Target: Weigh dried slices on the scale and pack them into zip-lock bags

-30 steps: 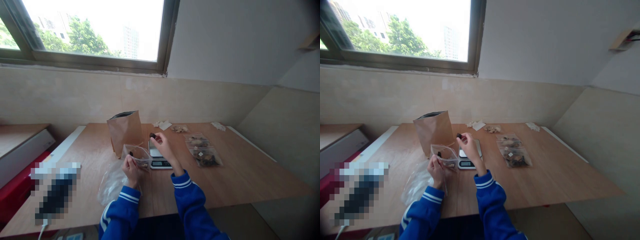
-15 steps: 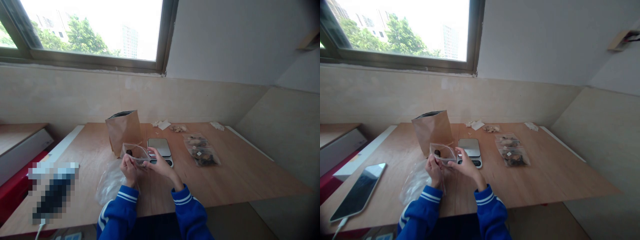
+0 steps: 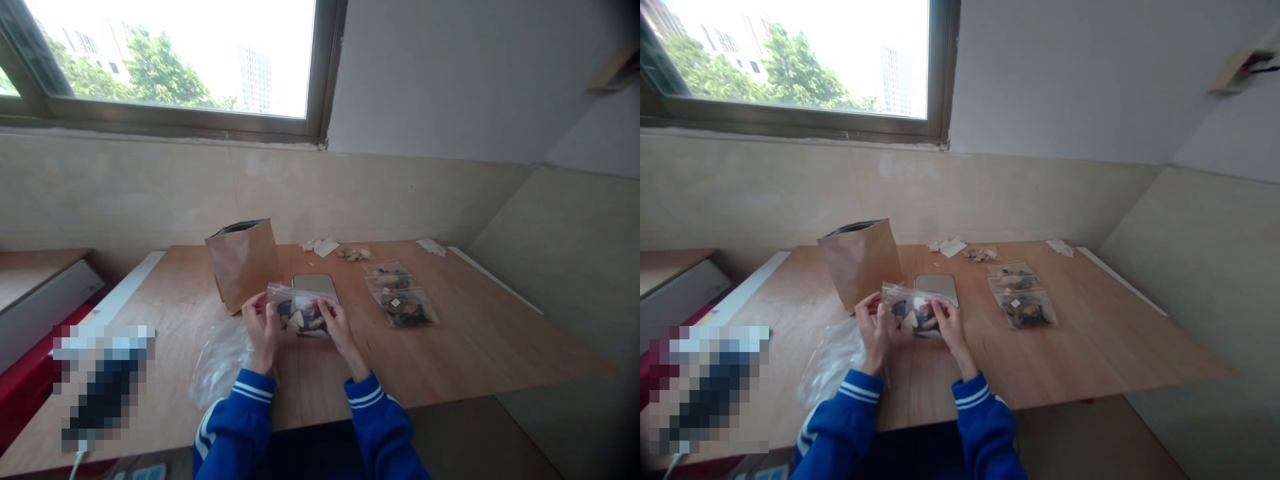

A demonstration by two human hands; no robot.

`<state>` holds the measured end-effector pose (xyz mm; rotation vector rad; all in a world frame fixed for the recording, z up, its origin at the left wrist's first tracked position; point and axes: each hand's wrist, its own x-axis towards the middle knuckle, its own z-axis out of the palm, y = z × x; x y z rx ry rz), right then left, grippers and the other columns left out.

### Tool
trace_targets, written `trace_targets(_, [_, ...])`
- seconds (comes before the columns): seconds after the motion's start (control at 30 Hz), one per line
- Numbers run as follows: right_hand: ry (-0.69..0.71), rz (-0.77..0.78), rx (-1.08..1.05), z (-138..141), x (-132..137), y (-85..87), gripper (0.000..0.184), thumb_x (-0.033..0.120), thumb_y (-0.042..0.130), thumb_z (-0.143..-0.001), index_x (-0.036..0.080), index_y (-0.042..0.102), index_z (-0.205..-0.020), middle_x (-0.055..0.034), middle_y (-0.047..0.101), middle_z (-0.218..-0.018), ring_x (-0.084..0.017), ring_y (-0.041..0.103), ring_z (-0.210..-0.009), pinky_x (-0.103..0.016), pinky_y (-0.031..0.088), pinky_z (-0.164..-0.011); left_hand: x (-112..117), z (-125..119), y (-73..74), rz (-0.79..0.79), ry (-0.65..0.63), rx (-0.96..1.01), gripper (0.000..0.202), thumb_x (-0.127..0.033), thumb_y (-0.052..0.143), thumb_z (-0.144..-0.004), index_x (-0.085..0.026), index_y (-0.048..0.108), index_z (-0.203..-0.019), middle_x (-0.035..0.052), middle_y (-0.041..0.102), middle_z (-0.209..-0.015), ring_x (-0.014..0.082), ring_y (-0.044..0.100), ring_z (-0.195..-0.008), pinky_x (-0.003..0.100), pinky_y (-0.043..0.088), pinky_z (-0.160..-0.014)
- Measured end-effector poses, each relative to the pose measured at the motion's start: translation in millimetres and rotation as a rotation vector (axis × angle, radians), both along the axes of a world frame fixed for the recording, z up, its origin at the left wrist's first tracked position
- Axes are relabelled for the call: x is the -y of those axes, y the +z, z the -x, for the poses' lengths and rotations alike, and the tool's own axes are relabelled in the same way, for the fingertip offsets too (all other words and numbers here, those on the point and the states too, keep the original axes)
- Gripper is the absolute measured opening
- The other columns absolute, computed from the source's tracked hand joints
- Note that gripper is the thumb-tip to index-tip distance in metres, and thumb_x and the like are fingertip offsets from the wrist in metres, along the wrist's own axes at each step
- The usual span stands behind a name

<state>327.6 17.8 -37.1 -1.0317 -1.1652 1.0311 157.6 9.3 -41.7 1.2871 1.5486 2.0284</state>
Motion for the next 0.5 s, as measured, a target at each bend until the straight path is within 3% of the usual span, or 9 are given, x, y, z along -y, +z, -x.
trace_targets(0.07, [0.023, 0.032, -0.026, -5, 0, -6.4, 0.052, 0.064, 0.060, -0.081, 0.017, 0.070, -0.099, -0.0081, 0.074, -0.082, -0.020, 0.069, -0.062, -0.027, 0.056, -0.047, -3, -2, -0.1, 0.113, -0.136, 0.058, 0.042, -0.050, 0.056, -0.087, -0.016, 0.062, -0.110, 0.0104, 0.063, -0.109, 0.0223, 0.059, -0.098, 0.035, 0.047, -0.087])
trace_targets(0.2, [-0.030, -0.038, 0.021, -9, 0, -13.3, 0.046, 0.060, 0.057, -0.086, 0.017, 0.069, -0.097, -0.0078, 0.073, -0.081, -0.020, 0.070, -0.072, -0.024, 0.055, -0.051, -3, -4, 0.2, 0.232, -0.432, 0.109, 0.039, -0.053, 0.052, -0.089, -0.017, 0.066, -0.092, 0.0061, 0.068, -0.090, 0.0207, 0.061, -0.087, 0.031, 0.047, -0.081])
trace_targets(0.33, [-0.138, -0.133, 0.139, -10, 6, -13.4, 0.041, 0.053, 0.051, -0.091, 0.018, 0.071, -0.097, -0.0057, 0.069, -0.077, -0.019, 0.067, -0.074, -0.024, 0.052, -0.053, 0, -5, -0.8, 0.193, -0.415, 0.052, 0.036, -0.053, 0.055, -0.087, -0.019, 0.065, -0.081, 0.0027, 0.065, -0.078, 0.0178, 0.059, -0.077, 0.027, 0.045, -0.073])
trace_targets(0.5, [-0.264, -0.165, 0.234, -13, 12, -12.4, 0.034, 0.048, 0.055, -0.091, 0.019, 0.072, -0.092, -0.0058, 0.071, -0.084, -0.019, 0.068, -0.079, -0.028, 0.053, -0.070, -2, -7, -4.3, 0.200, -0.373, 0.107, 0.039, -0.056, 0.055, -0.086, -0.019, 0.063, -0.081, -0.0013, 0.054, -0.065, 0.0133, 0.049, -0.061, 0.023, 0.040, -0.058])
